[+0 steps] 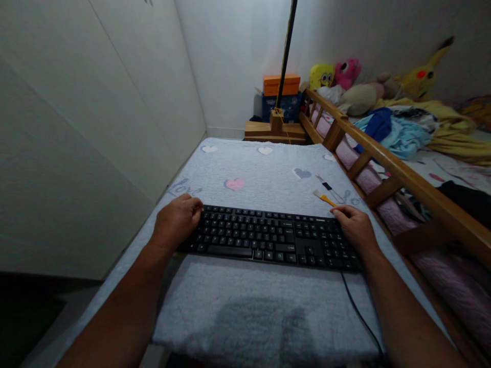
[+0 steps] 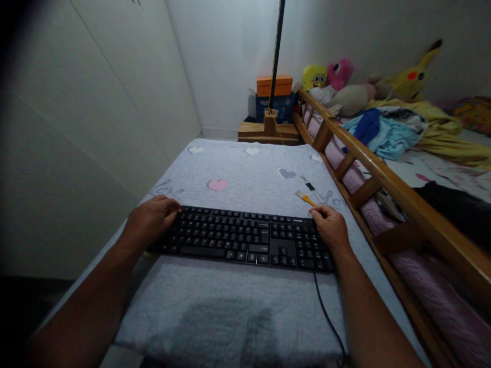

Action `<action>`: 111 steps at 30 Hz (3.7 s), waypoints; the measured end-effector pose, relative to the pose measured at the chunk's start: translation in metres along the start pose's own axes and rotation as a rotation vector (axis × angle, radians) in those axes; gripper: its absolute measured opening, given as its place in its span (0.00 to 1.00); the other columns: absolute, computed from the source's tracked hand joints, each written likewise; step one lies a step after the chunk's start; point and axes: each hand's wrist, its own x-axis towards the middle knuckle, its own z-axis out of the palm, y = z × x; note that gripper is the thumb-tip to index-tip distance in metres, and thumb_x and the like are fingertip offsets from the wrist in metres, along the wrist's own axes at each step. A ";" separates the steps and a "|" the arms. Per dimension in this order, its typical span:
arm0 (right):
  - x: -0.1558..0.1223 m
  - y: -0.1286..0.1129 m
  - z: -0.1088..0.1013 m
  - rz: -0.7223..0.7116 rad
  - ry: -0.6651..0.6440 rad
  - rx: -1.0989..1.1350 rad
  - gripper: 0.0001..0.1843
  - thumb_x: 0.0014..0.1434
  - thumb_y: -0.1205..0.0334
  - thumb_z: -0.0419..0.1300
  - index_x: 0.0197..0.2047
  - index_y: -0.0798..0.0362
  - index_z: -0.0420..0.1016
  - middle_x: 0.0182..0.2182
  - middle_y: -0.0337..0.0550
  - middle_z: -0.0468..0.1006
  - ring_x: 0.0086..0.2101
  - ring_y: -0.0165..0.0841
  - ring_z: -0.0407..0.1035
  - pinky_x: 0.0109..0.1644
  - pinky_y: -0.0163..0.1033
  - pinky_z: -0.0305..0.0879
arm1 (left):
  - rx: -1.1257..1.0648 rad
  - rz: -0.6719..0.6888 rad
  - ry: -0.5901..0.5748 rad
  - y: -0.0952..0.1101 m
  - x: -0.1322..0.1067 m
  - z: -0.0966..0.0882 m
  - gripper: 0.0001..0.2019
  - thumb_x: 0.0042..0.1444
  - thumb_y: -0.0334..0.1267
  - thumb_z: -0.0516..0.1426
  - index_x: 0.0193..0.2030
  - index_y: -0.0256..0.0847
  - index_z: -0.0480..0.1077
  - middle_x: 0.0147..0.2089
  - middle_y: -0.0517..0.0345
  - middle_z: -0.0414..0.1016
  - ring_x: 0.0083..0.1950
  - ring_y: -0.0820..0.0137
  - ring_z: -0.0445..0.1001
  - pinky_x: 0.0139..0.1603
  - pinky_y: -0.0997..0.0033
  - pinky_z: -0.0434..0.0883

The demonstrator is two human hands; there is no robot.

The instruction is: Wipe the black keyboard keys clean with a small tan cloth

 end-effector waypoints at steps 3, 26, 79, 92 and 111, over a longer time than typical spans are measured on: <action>0.000 0.000 0.000 0.000 0.002 0.000 0.17 0.47 0.47 0.60 0.29 0.52 0.80 0.29 0.44 0.81 0.34 0.41 0.74 0.43 0.43 0.65 | 0.003 -0.008 0.001 0.001 -0.001 -0.001 0.13 0.60 0.40 0.50 0.39 0.43 0.77 0.43 0.54 0.77 0.42 0.64 0.75 0.35 0.68 0.65; -0.001 -0.001 0.000 -0.008 0.001 -0.015 0.17 0.47 0.48 0.61 0.29 0.53 0.80 0.30 0.45 0.82 0.34 0.41 0.74 0.44 0.43 0.67 | -0.052 -0.016 0.017 -0.006 0.002 0.001 0.14 0.59 0.41 0.50 0.39 0.42 0.78 0.42 0.52 0.77 0.43 0.61 0.75 0.40 0.66 0.67; -0.001 0.001 0.000 -0.026 0.008 -0.005 0.16 0.48 0.48 0.61 0.29 0.51 0.81 0.31 0.44 0.82 0.35 0.42 0.74 0.45 0.44 0.67 | -0.052 -0.111 0.072 -0.015 0.004 -0.001 0.13 0.60 0.40 0.51 0.37 0.43 0.77 0.42 0.51 0.79 0.43 0.61 0.76 0.41 0.66 0.69; -0.001 -0.001 0.000 -0.014 0.011 -0.015 0.16 0.47 0.48 0.61 0.29 0.51 0.80 0.29 0.44 0.82 0.33 0.42 0.74 0.43 0.44 0.67 | 0.032 -0.120 0.070 -0.014 0.004 -0.002 0.13 0.60 0.40 0.51 0.38 0.43 0.78 0.42 0.52 0.80 0.42 0.63 0.77 0.38 0.68 0.69; -0.002 -0.006 0.000 0.002 -0.002 0.007 0.17 0.47 0.47 0.60 0.28 0.52 0.80 0.29 0.45 0.81 0.34 0.42 0.74 0.43 0.43 0.66 | -0.180 0.341 -0.005 0.061 0.011 -0.003 0.12 0.64 0.36 0.52 0.37 0.41 0.76 0.41 0.53 0.77 0.41 0.66 0.74 0.39 0.69 0.67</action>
